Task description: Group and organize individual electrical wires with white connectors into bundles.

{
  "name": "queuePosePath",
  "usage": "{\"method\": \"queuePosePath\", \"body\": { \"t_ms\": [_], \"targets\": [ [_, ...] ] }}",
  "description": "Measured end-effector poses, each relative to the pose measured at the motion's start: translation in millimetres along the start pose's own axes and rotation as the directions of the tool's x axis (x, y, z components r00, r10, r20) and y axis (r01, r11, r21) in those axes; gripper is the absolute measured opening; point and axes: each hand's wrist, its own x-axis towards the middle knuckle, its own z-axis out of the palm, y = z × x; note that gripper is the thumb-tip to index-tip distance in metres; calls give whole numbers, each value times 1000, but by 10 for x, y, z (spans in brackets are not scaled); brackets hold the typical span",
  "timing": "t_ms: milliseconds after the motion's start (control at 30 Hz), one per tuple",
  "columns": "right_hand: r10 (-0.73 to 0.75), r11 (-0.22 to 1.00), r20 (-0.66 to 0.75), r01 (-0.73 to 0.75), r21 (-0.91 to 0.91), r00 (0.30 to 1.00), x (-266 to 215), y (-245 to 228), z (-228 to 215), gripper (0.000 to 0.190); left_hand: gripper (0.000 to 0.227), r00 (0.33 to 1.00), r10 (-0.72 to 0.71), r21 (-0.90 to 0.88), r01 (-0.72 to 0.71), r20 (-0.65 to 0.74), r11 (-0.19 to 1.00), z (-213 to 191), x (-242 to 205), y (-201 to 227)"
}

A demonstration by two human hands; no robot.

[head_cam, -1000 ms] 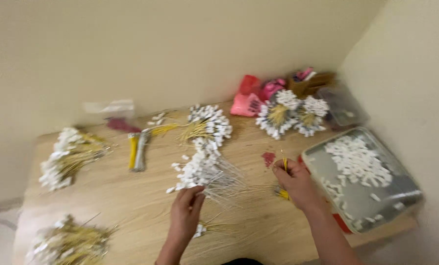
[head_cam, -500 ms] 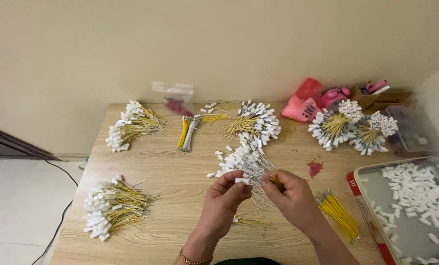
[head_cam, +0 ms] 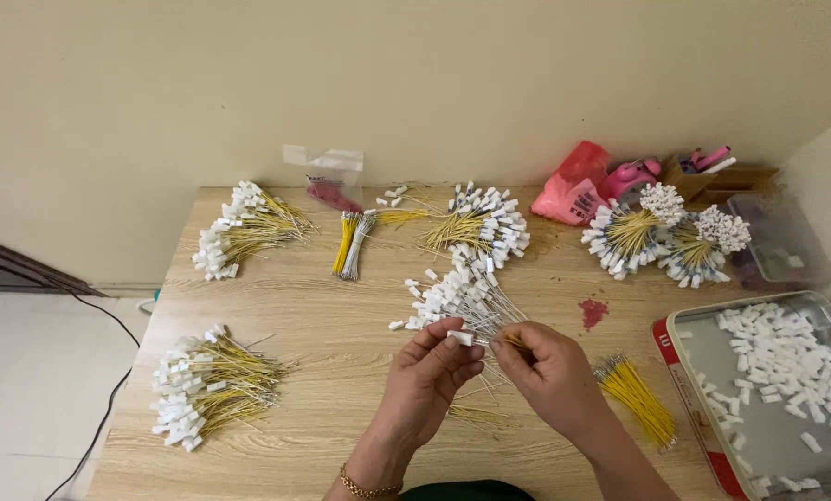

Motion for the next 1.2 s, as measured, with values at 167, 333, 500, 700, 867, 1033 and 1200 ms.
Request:
{"method": "queuePosePath", "body": {
  "t_ms": [167,333,500,700,867,1033,1200],
  "targets": [
    [20,1000,11,-19,-17,1000,-1,-80,-5,19,25,1000,-6,-2,6,5,1000,-15,-14,-10],
    [-29,998,9,30,-55,1000,19,28,44,18,24,999,0,30,-1,34,1000,-71,10,-91],
    [-119,989,38,115,96,992,20,83,99,19,22,999,25,62,-26,20,998,-102,24,-110],
    [-27,1000,84,27,-2,996,-6,106,132,15,20,999,35,107,-34,-4,994,-165,44,-169],
    [-156,985,26,157,-69,987,-69,206,264,15,19,998,53,224,-48,-16,973,-299,17,-210],
    [-124,992,73,126,-22,990,-35,186,350,14,19,997,79,288,-80,15,954,-436,15,-209],
    [-61,997,210,70,-38,976,60,516,501,18,20,997,70,428,-55,-19,902,-877,123,-336]
  ]
}}
